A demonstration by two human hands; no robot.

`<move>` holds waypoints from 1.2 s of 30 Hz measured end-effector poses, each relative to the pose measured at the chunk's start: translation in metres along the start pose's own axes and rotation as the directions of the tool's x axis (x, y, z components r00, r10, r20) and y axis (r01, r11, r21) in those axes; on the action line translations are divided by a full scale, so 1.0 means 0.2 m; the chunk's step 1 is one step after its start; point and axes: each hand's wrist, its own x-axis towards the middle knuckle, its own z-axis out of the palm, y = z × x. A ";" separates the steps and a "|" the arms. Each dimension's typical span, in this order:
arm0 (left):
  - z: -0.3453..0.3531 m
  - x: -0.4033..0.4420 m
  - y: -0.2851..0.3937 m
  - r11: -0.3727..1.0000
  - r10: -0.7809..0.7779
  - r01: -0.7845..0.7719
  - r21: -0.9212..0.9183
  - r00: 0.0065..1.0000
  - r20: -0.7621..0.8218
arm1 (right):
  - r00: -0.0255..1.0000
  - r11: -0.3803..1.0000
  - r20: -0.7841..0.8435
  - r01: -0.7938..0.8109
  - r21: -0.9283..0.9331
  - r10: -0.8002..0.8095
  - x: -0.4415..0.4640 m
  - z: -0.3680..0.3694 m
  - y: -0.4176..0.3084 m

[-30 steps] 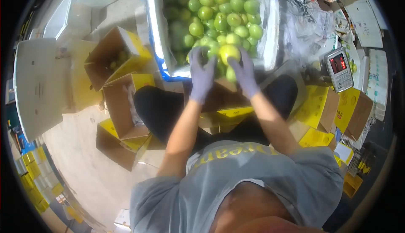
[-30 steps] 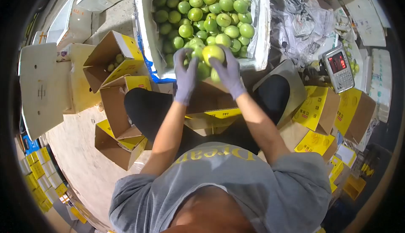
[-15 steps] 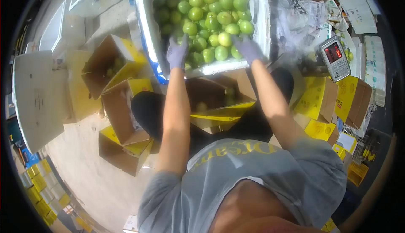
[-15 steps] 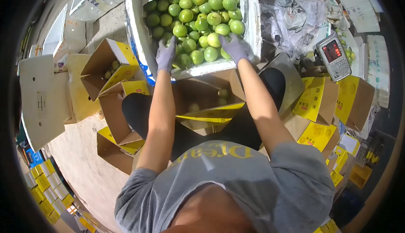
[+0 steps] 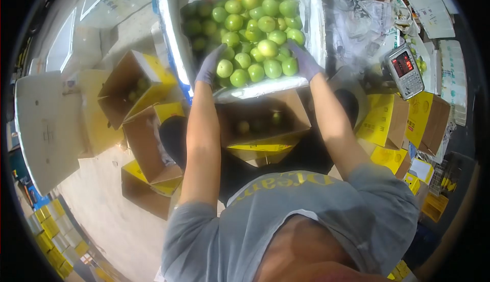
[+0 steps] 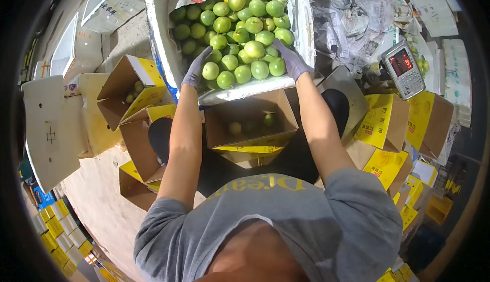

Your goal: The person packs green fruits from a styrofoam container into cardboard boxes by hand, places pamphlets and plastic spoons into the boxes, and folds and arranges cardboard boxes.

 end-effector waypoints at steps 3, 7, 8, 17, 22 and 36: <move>-0.01 0.00 0.00 0.988 0.010 0.000 -0.156 0.998 0.061 | 0.990 0.977 0.134 -0.077 0.198 0.051 0.03 -0.03 0.03; 0.06 -0.02 0.00 0.965 0.025 0.014 -0.264 0.989 0.147 | 0.992 0.992 0.126 0.047 -0.116 -0.032 0.00 -0.03 0.00; 0.09 -0.07 0.03 0.983 0.023 0.002 -0.186 0.991 0.129 | 0.872 0.798 0.368 0.460 -0.389 -0.323 0.13 -0.15 0.11; 0.06 0.01 0.06 0.999 -0.010 0.017 -0.052 0.992 0.128 | 0.767 0.706 0.432 0.625 -0.333 -0.475 0.28 -0.19 0.26; 0.11 0.02 0.07 0.971 0.011 -0.056 0.233 0.981 0.193 | 0.948 0.970 0.313 0.132 -0.203 -0.064 -0.02 0.03 -0.02; 0.46 -0.80 -0.53 0.218 0.722 -0.597 0.772 0.631 0.284 | 0.811 0.396 0.475 0.583 -0.710 -0.341 -0.78 0.17 0.50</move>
